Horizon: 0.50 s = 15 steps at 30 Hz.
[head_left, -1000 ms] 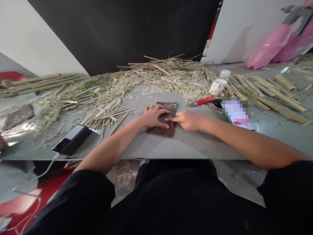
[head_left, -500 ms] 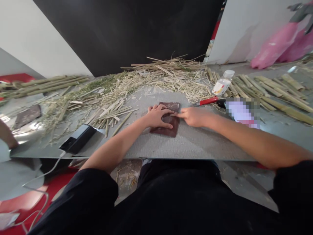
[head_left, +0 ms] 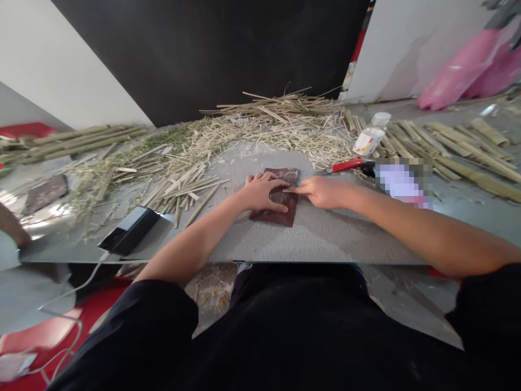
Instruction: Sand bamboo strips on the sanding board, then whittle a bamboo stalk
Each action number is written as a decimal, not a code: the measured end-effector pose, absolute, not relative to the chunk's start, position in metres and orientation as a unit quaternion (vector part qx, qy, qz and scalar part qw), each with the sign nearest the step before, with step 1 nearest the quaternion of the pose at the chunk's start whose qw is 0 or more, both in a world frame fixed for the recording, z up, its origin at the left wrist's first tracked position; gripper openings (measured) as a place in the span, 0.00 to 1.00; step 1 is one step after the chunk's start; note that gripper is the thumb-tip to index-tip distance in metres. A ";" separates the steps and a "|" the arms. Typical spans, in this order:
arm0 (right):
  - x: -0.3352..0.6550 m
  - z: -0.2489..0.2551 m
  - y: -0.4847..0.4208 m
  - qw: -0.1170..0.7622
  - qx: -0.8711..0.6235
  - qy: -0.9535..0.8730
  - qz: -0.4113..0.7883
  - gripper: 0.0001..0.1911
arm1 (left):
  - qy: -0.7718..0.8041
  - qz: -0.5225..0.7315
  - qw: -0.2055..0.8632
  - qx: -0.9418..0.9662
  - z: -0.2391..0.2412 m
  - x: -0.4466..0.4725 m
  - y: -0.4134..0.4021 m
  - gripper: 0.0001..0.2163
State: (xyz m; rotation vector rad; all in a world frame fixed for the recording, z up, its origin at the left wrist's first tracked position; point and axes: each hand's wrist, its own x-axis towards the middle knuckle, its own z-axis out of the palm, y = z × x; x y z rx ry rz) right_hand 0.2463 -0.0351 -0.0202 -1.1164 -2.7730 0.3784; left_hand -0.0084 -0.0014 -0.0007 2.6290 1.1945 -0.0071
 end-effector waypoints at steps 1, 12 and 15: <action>0.246 -0.019 -0.037 0.063 -0.363 -0.920 0.134 0.32 | 0.410 -0.003 0.125 0.904 -0.001 -0.008 -0.001 0.43; 0.252 -0.023 -0.040 0.017 -0.350 -0.936 0.038 0.35 | 0.397 -0.016 0.121 0.910 0.003 -0.008 -0.004 0.43; 0.250 -0.025 -0.044 0.000 -0.379 -0.925 0.003 0.35 | 0.400 -0.013 0.118 0.909 0.002 -0.008 -0.003 0.44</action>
